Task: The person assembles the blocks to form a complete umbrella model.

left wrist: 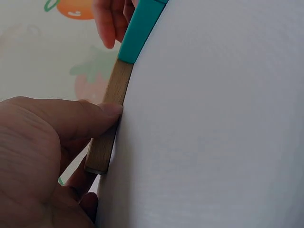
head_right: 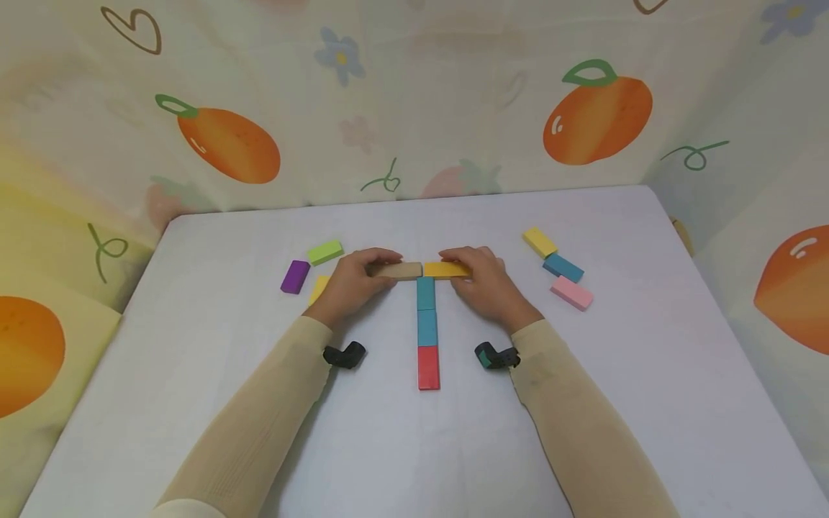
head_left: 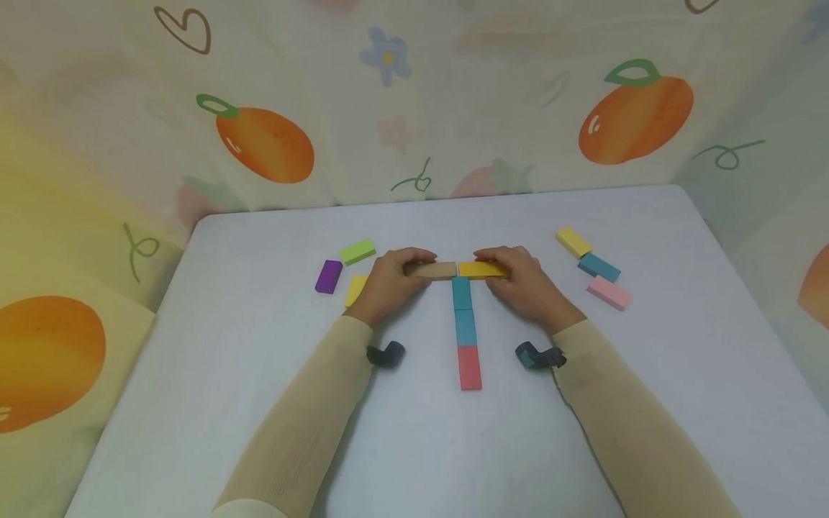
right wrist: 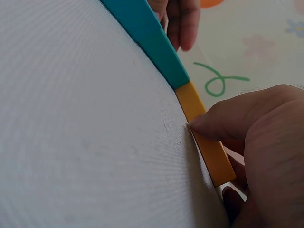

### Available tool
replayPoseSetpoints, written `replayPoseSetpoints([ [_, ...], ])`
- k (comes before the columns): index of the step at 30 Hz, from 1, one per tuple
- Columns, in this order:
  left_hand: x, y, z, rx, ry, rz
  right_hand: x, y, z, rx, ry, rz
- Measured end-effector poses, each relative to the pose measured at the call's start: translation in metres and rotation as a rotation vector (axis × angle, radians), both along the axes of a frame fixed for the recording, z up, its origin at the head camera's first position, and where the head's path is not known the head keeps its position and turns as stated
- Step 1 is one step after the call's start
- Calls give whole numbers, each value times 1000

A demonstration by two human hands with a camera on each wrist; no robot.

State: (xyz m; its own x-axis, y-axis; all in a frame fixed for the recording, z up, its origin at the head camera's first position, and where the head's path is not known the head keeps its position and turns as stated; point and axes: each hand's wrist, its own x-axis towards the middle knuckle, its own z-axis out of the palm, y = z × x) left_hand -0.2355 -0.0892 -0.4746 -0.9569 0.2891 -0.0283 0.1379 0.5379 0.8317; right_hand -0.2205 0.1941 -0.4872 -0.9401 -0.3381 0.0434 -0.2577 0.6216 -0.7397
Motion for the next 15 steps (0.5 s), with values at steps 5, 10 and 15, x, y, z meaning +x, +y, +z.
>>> replayPoseSetpoints([
  [5,-1,1,-1,1,13,-3,-1,0,-1,2,11,-3],
  [10,-1,3,-1,-4,24,-3,-1,0,-1,-1,13,-1],
  [15,0,4,-1,-15,30,4,-1,0,-2,-2,18,4],
])
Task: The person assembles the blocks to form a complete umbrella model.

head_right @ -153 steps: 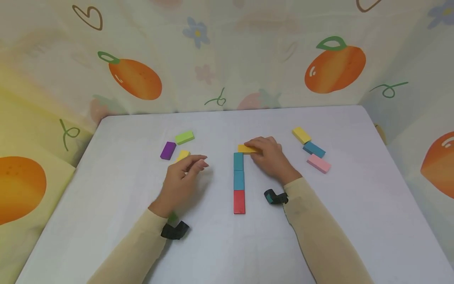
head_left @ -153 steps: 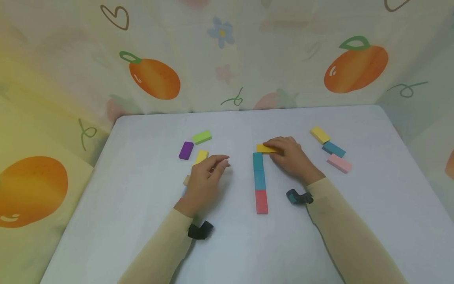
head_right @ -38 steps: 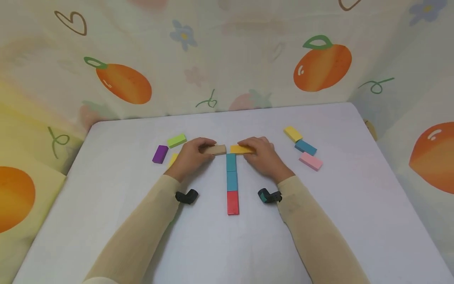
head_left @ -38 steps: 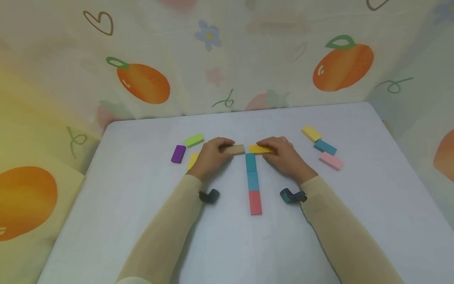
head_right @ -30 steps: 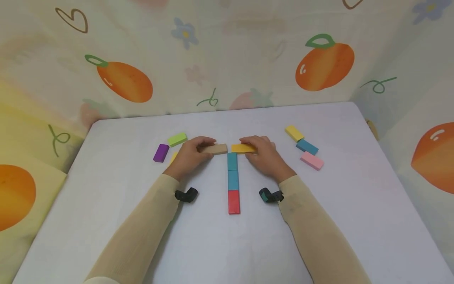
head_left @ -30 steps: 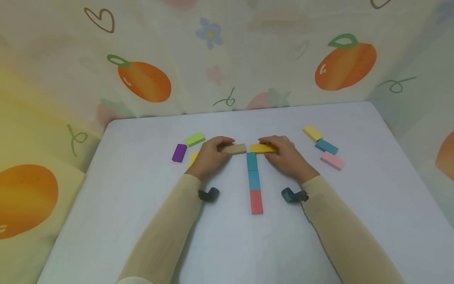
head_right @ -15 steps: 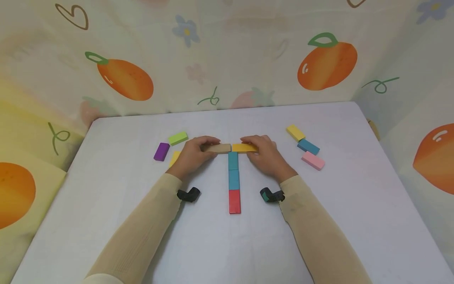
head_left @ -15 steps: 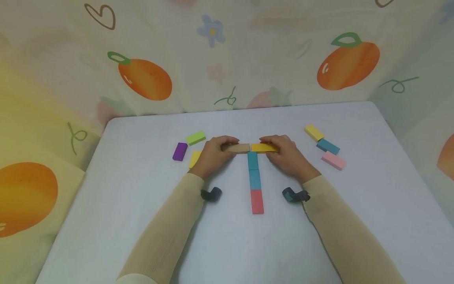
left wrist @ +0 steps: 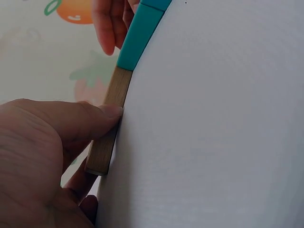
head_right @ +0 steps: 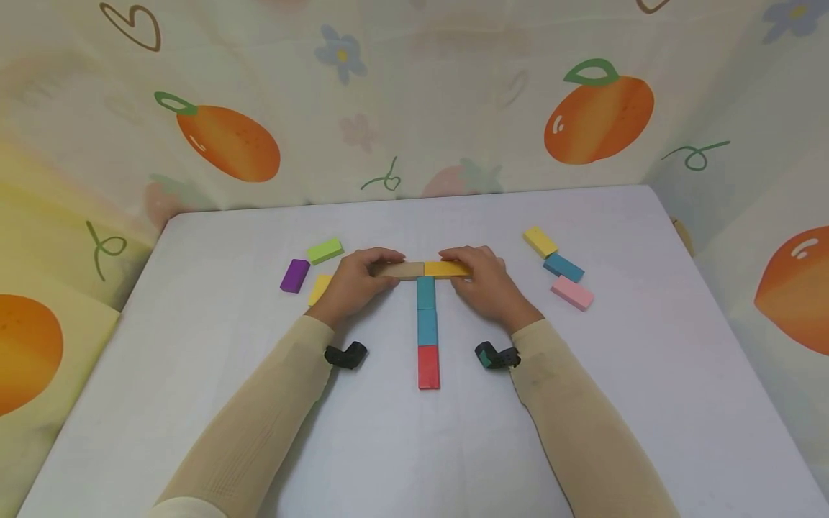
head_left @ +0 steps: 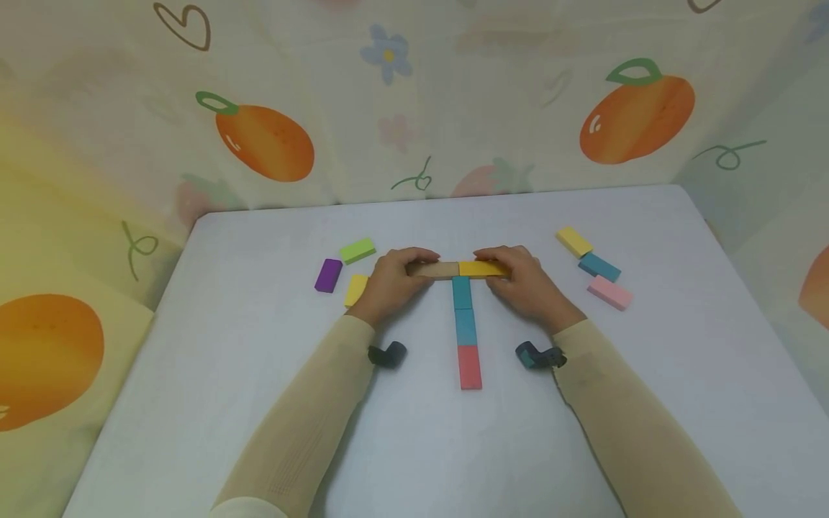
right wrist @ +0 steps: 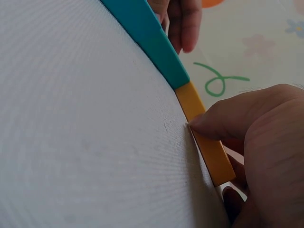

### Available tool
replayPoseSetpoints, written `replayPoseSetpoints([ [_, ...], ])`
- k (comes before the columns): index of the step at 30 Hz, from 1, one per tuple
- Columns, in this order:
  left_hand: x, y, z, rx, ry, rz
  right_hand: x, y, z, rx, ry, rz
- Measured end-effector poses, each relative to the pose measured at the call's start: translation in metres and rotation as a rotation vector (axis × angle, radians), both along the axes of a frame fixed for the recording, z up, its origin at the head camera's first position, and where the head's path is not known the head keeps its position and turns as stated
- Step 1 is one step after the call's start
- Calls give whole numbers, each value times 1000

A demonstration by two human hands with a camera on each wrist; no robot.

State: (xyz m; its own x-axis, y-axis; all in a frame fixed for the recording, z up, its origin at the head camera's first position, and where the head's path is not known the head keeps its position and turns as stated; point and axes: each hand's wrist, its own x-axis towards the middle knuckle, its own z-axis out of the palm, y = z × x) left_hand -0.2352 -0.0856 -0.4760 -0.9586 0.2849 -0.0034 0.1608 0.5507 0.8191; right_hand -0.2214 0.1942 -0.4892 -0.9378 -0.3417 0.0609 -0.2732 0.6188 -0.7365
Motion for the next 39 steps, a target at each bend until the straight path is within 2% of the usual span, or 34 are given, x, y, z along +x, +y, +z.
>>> replayPoseSetpoints([
  [20,1,0,1,27,-30,7,1,-1,1,4,-10,-15],
  [32,1,0,0,36,-18,4,2,-2,4,6,-11,-11],
  [39,3,1,1,42,-41,15,1,-2,3,8,-16,-14],
])
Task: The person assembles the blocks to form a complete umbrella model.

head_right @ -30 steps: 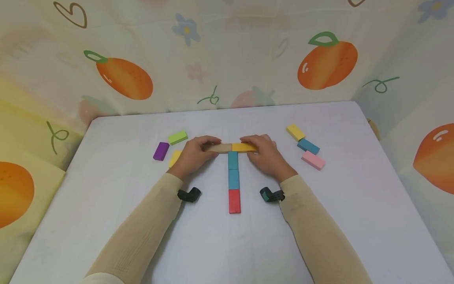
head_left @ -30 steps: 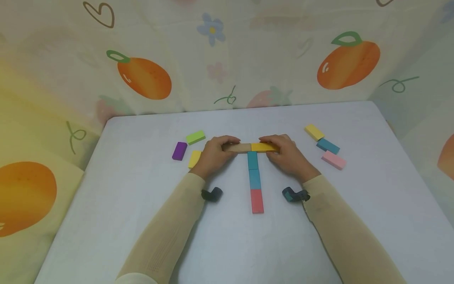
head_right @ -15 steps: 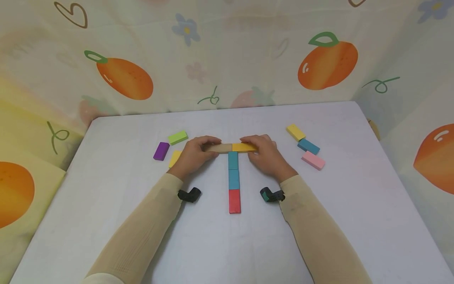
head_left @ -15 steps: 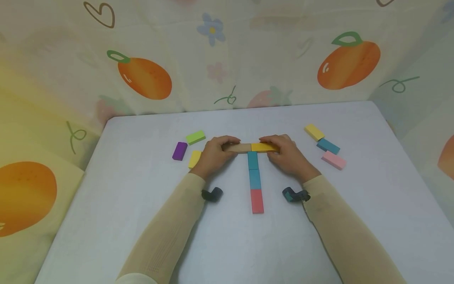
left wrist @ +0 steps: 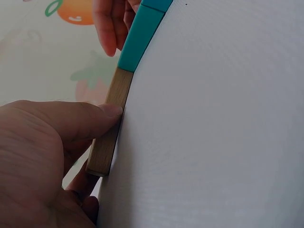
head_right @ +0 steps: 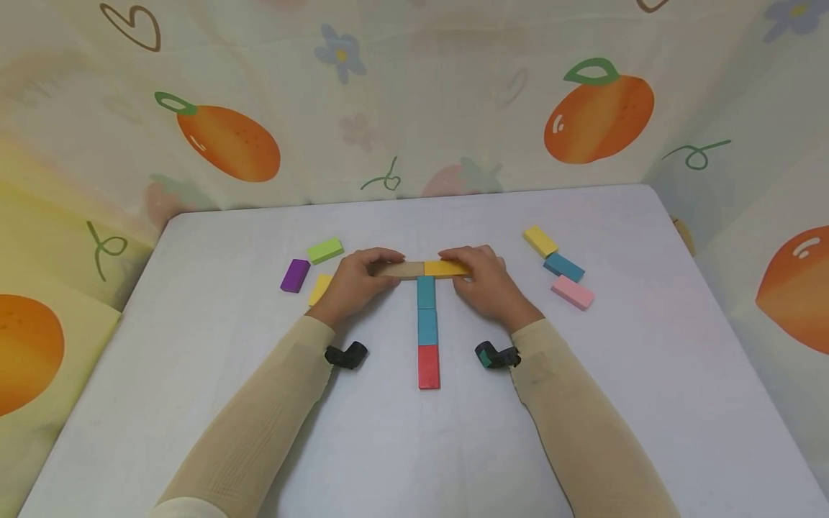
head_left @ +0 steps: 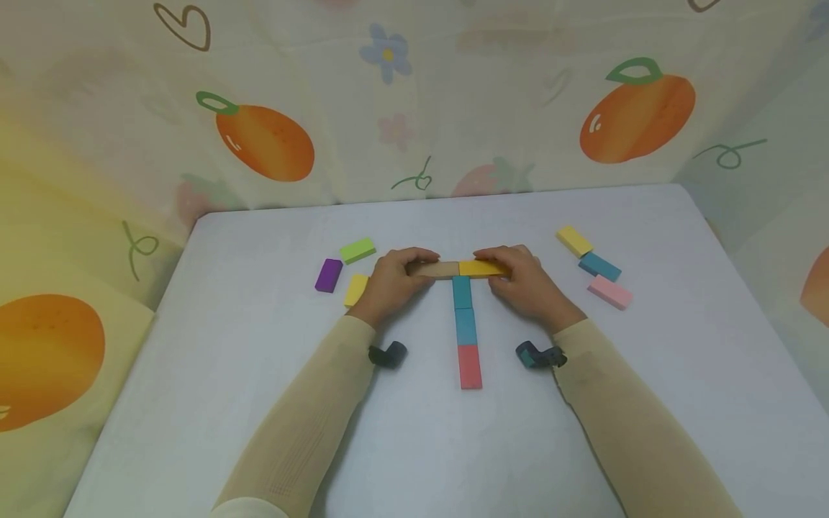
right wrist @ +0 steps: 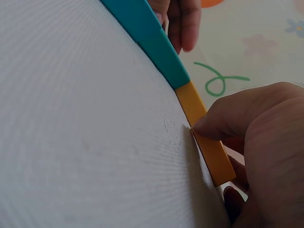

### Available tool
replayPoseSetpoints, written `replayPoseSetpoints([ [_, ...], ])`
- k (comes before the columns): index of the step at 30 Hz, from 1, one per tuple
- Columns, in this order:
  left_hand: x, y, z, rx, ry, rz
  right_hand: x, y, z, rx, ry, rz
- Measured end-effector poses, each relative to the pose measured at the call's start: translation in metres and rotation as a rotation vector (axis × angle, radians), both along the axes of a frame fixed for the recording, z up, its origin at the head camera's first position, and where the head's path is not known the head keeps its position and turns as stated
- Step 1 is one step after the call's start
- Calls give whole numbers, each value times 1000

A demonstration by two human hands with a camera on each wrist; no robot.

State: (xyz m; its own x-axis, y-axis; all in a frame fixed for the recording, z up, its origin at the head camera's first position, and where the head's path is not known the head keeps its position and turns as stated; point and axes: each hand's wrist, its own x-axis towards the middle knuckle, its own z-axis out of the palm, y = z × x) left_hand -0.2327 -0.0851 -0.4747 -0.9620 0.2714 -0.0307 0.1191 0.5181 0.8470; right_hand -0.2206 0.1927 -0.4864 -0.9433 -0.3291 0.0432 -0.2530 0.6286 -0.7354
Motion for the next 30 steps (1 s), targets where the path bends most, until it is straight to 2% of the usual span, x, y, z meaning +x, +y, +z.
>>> replayPoseSetpoints([
  [7,1,-2,0,-4,-6,1,0,0,-2,-2,0,4],
  [11,2,-10,6,35,-29,19,0,-1,-2,-4,8,12],
  [16,3,-33,24,159,-73,84,0,-2,-2,-3,24,24],
  [21,4,-65,35,294,-56,128,-1,-1,-1,-1,30,21],
  [23,7,-79,35,336,-58,142,-1,-1,-1,-4,27,22],
  [25,10,-91,34,341,-63,165,-1,-1,-1,-5,21,20],
  [30,18,-109,23,376,-97,183,0,-1,0,4,9,9],
])
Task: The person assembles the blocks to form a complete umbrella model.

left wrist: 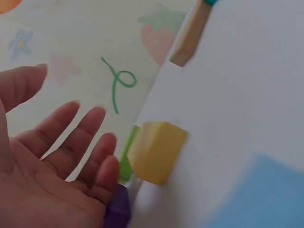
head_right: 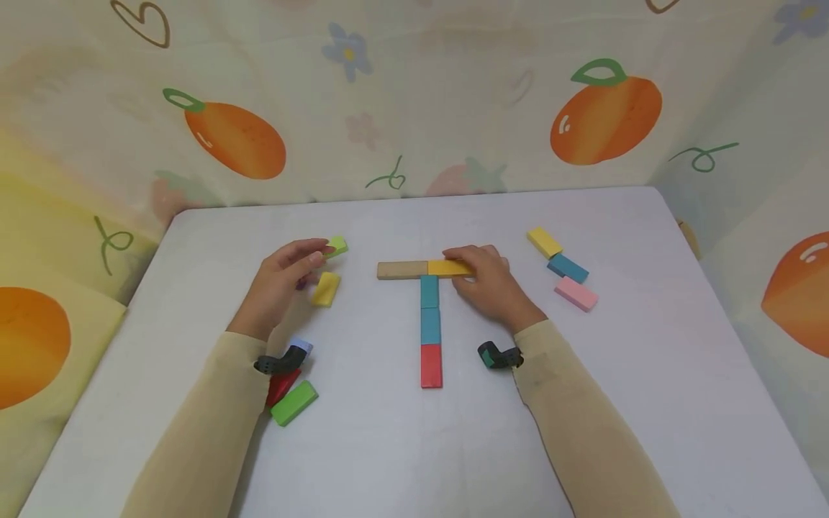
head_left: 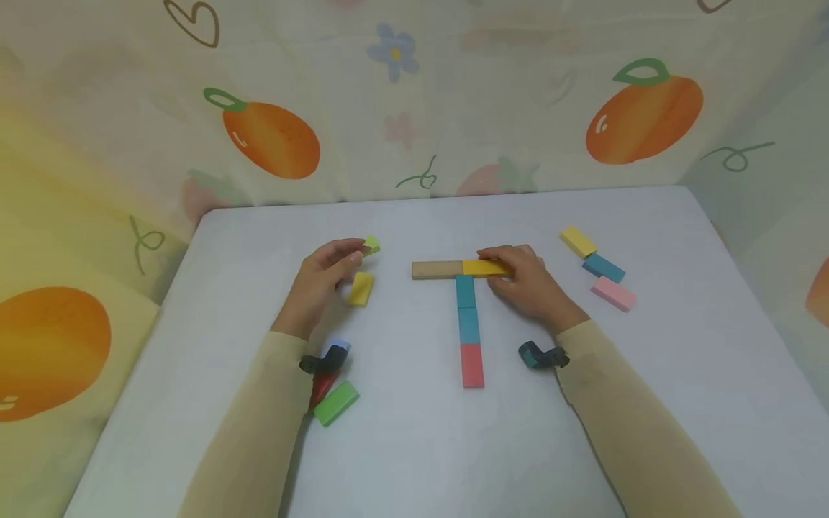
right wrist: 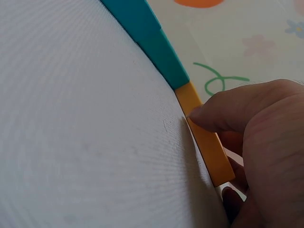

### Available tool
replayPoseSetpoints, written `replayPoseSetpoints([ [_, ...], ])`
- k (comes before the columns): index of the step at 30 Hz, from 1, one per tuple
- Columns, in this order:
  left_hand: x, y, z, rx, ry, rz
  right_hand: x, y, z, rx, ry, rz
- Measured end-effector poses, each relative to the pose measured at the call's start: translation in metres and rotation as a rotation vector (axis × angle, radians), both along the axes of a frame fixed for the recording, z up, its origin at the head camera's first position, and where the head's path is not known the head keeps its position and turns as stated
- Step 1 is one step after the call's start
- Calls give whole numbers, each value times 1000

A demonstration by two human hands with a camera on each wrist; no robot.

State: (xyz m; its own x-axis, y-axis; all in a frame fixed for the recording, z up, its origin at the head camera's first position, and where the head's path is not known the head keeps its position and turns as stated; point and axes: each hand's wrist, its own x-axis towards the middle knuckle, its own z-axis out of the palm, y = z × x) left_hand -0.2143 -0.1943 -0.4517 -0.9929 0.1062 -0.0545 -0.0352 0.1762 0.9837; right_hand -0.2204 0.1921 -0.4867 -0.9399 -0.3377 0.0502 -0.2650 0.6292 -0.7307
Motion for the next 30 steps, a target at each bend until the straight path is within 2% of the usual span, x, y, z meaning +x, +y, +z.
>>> replayPoseSetpoints([
  [4,7,-4,-8,41,45,-7,-1,1,0,2,-6,-3],
  [8,13,-9,-10,109,104,-24,0,1,0,-3,-14,5],
  [15,15,-15,-6,163,156,-66,0,1,0,-2,0,4],
  [17,14,-18,-6,146,157,-74,0,1,1,-3,3,2],
  [23,14,-26,-7,-24,139,-86,0,2,1,-10,-7,8],
  [27,12,-30,-13,-75,107,-143,1,2,1,-12,-6,10],
  [30,11,-32,-16,-150,71,-184,1,2,0,-12,-6,7],
])
